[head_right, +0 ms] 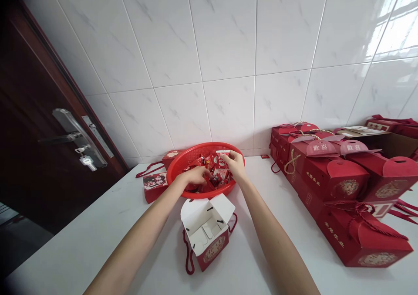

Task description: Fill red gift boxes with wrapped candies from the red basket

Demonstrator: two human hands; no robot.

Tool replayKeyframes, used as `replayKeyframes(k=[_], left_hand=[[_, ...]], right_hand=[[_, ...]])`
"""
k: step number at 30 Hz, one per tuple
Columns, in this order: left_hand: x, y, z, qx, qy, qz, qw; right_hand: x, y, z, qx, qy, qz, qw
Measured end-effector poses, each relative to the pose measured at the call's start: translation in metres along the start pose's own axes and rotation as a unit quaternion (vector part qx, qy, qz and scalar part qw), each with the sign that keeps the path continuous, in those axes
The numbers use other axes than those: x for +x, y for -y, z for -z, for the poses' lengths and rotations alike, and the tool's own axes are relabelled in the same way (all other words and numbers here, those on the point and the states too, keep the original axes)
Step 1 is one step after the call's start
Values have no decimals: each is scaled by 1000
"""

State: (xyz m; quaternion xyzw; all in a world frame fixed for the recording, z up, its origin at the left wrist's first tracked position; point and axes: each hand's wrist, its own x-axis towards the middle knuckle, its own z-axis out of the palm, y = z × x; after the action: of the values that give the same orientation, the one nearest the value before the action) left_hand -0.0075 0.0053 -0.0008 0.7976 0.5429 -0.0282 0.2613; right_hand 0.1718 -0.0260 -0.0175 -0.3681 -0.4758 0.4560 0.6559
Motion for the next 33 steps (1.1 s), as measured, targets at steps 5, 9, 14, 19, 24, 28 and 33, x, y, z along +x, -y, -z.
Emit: replayKeyframes(k=[5,9,14,19,24,28,33], left_hand=[[1,4,4,-55,-110,-46,991],[3,4,4,-90,-161,-63,981],[8,7,2,-102,-195,-57,974],[9,10,0,-67,-138,-44,987],[9,10,-2,-18,-48,-39,998],[9,10,-5,14,-10,-20,1000],[11,9,-5,35,25,14,999]], right_hand=[[1,-1,1,-10,3,5,1000],[1,-1,2,-13,5,7,1000],[1,-2,2,-17,8,7,1000],[1,-2,2,-25,6,9,1000],[0,-2,1,-33,6,10,999],[-1,-1,2,-38,7,6,999],[-2,0,2,-45,8,9,999]])
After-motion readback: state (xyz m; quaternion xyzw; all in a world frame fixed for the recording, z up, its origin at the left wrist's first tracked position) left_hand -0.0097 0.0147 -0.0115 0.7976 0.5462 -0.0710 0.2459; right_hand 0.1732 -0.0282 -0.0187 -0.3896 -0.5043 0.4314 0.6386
